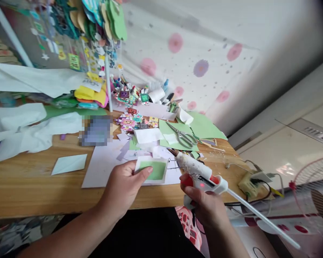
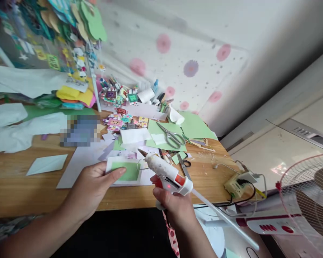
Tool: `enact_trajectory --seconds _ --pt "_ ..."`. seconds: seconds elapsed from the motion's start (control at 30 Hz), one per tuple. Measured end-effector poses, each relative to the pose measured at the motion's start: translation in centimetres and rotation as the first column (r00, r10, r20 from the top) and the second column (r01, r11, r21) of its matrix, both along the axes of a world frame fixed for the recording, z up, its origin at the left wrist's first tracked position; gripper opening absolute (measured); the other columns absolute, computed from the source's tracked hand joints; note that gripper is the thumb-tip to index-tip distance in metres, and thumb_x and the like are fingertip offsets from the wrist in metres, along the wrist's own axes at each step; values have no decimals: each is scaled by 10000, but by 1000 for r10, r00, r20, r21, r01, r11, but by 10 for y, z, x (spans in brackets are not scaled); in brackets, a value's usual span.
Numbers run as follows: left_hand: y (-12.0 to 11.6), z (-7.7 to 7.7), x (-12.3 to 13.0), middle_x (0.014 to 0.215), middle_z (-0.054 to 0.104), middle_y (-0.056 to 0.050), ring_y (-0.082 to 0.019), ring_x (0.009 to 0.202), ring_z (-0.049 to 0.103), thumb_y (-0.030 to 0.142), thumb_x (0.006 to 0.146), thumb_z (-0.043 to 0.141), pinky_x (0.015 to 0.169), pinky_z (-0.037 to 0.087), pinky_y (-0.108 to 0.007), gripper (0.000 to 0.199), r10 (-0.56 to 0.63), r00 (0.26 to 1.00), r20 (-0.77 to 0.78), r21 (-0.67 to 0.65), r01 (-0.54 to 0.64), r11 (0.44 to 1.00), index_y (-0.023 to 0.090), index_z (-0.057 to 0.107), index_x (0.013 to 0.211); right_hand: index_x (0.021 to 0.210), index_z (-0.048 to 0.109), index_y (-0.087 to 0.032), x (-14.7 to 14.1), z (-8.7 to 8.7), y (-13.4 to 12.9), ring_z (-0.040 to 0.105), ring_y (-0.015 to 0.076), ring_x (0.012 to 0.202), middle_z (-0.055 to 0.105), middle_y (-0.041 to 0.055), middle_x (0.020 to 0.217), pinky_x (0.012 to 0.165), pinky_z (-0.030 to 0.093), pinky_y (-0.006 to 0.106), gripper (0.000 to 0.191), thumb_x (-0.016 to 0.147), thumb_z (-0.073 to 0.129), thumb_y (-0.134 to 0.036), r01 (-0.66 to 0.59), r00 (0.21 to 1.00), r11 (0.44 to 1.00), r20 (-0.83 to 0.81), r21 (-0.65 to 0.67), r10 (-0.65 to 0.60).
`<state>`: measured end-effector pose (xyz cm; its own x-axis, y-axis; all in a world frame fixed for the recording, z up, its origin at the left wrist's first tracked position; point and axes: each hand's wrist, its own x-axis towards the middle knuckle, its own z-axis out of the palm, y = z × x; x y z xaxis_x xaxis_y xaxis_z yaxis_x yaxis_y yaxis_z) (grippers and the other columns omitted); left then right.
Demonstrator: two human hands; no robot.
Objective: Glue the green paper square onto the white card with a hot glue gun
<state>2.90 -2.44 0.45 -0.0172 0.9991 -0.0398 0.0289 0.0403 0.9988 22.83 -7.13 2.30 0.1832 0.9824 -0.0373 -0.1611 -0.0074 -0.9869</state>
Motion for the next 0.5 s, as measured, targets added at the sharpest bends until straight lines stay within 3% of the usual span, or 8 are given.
enact_trajectory --seconds 0.3,0.5 --pt "2 3 -7 641 651 2 -211 714 621 444 719 685 635 472 -285 282 9 1000 -8 -6 -9 1000 168 659 665 723 729 -192 -27 1 4 540 147 634 674 18 709 563 393 256 151 575 756 -209 -148 988 989 -38 -9 148" --pt "1 6 -11 692 689 -10 -196 695 612 429 727 675 611 451 -274 265 -16 1000 -6 4 16 1000 165 699 730 713 741 -189 -36 3 6 507 129 630 637 6 677 564 378 241 159 554 747 -198 -172 985 983 -35 -58 171"
